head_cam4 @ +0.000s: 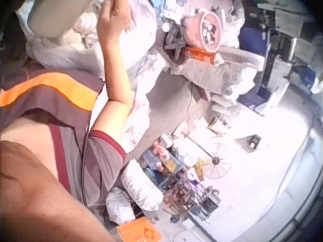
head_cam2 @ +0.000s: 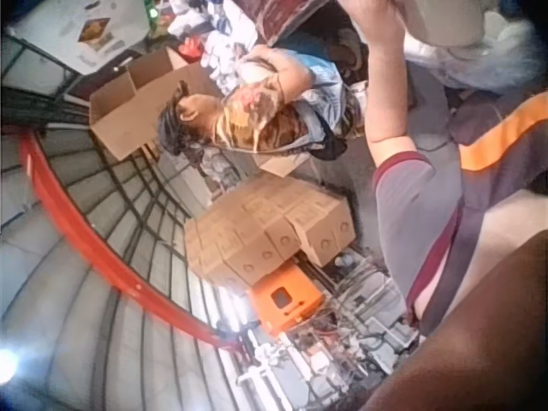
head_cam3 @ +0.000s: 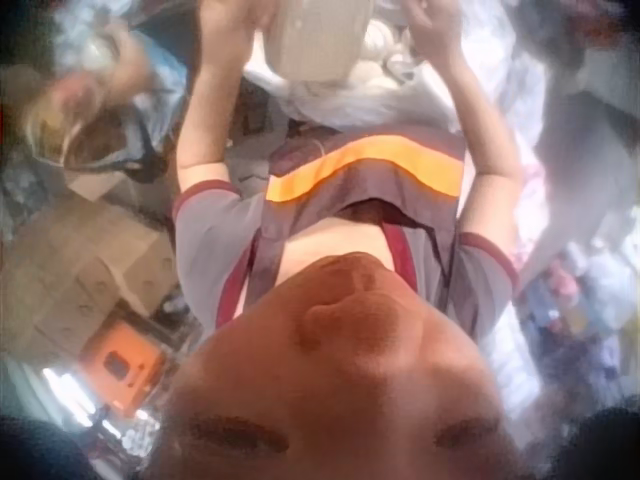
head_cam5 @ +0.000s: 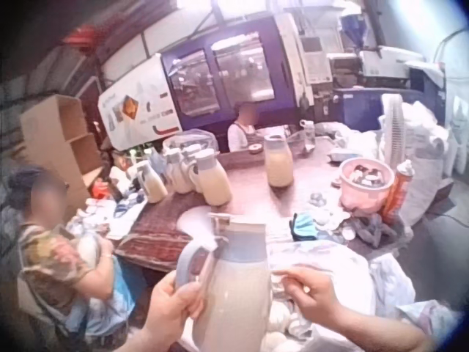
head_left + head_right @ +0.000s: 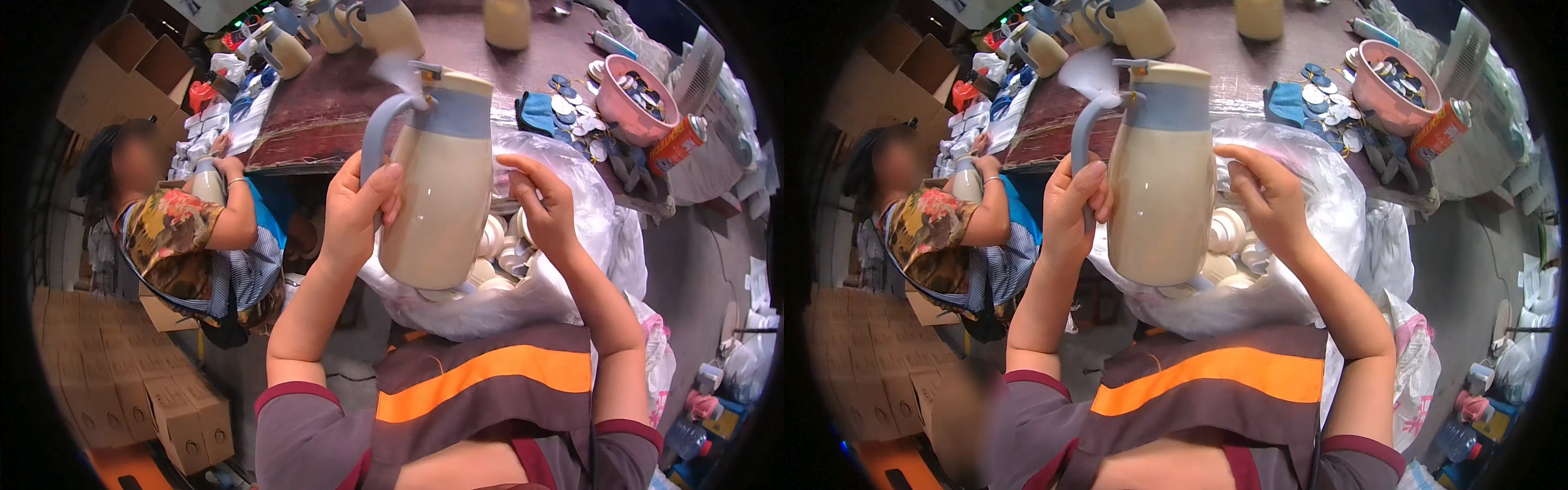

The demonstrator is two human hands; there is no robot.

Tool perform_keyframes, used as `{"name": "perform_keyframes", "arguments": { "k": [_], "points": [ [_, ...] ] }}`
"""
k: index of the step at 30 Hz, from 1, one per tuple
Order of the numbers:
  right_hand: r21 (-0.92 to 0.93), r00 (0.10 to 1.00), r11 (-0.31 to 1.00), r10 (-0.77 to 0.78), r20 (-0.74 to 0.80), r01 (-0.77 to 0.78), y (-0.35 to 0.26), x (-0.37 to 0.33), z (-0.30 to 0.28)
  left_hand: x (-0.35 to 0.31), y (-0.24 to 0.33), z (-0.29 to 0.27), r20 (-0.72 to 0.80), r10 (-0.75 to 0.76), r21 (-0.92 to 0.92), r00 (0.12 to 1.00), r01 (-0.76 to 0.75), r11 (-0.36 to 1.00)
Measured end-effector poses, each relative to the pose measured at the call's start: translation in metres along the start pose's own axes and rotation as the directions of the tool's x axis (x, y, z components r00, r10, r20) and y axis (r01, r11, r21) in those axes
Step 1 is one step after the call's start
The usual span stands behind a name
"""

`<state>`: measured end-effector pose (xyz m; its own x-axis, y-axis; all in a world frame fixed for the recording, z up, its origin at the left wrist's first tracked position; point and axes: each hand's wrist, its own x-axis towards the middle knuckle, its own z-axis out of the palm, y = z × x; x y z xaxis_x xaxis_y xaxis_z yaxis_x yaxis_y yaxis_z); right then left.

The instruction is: The person assembles beige pitchers by attaching gray handles and white lids. They repeatedly pick up pitcher bodies, handles, and lids from a plastic bag and the table, fit the parts together, and place the completed units on the table.

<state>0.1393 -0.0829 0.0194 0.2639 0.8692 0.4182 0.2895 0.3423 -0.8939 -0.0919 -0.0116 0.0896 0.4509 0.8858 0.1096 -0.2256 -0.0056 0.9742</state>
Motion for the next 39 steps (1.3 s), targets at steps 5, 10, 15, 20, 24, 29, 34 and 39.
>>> {"name": "perform_keyframes", "arguments": {
  "k": [5, 10, 15, 20, 24, 29, 34, 39],
  "points": [
    [0.012, 0.993, 0.995, 0.1, 0.057, -0.1, 0.004, -0.008, 0.004, 0.025, 0.015, -0.028, -0.065, 0.306, 0.132, 0.95, -0.295, 0.946],
    [-0.021, 0.969, 0.983, 0.186, 0.162, -0.185, 0.025, -0.014, 0.003, 0.082, -0.014, -0.089, -0.139, 0.388, 0.313, 0.911, -0.332, 0.89],
    [0.014, 0.949, 0.959, 0.279, 0.143, -0.284, 0.052, -0.012, -0.009, 0.142, -0.071, -0.171, -0.225, 0.425, 0.485, 0.877, -0.278, 0.829],
    [-0.204, 0.96, 0.951, 0.257, 0.111, -0.231, 0.07, 0.051, -0.047, 0.169, -0.083, -0.248, -0.373, 0.399, 0.643, 0.838, -0.077, 0.762],
    [-0.613, 0.993, 0.782, 0.088, -0.076, -0.116, 0.095, 0.158, -0.092, 0.183, -0.116, -0.331, -0.439, 0.399, 0.849, 0.805, 0.226, 0.478],
    [-0.869, 0.94, 0.43, -0.117, -0.321, -0.244, 0.132, 0.28, -0.187, 0.151, -0.138, -0.268, -0.397, 0.287, 0.81, 0.872, 0.186, 0.557],
    [-0.622, 0.936, 0.776, -0.137, -0.325, -0.102, 0.171, 0.286, -0.185, 0.128, -0.134, -0.178, -0.286, 0.086, 0.665, 0.954, 0.133, 0.734],
    [-0.28, 0.896, 0.901, -0.393, -0.206, 0.331, 0.09, 0.202, -0.11, 0.134, -0.072, -0.075, 0.01, 0.346, 0.807, 0.938, -0.212, 0.551]
  ]
}}
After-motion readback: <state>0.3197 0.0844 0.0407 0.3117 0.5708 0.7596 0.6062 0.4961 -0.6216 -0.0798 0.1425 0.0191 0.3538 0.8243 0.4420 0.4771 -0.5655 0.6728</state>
